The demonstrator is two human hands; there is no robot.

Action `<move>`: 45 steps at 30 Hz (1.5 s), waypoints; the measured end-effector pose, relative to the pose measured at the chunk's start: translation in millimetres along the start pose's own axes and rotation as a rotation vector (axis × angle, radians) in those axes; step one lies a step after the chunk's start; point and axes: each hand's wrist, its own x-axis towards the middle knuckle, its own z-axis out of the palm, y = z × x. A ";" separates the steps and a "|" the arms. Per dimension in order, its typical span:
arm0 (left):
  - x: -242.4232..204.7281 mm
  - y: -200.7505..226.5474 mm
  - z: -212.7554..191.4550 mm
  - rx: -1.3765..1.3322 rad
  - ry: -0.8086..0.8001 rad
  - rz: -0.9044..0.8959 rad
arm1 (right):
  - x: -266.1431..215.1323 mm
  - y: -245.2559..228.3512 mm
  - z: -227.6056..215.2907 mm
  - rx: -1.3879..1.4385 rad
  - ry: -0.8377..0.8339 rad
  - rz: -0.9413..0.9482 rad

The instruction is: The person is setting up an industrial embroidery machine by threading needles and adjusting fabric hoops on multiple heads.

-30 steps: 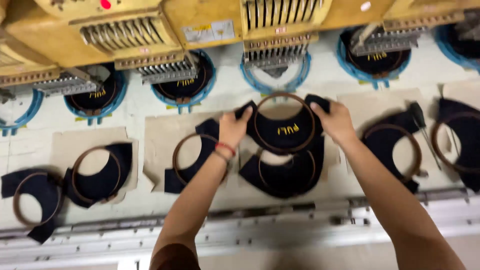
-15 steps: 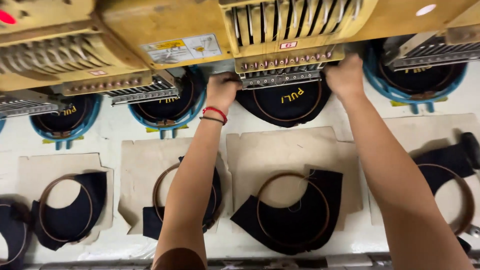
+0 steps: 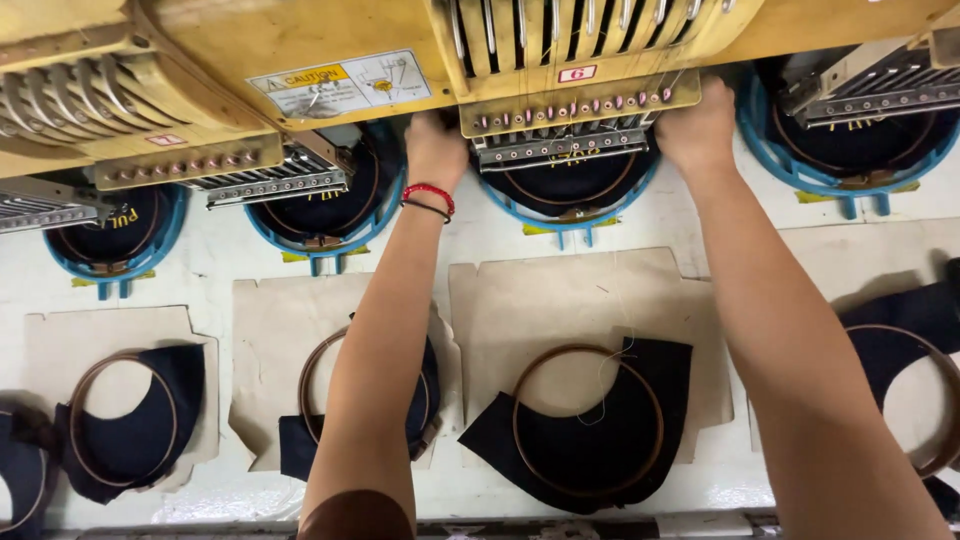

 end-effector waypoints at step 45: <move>-24.9 -9.8 20.0 0.464 -0.087 0.393 | 7.8 9.5 -3.9 -0.300 -0.126 -0.370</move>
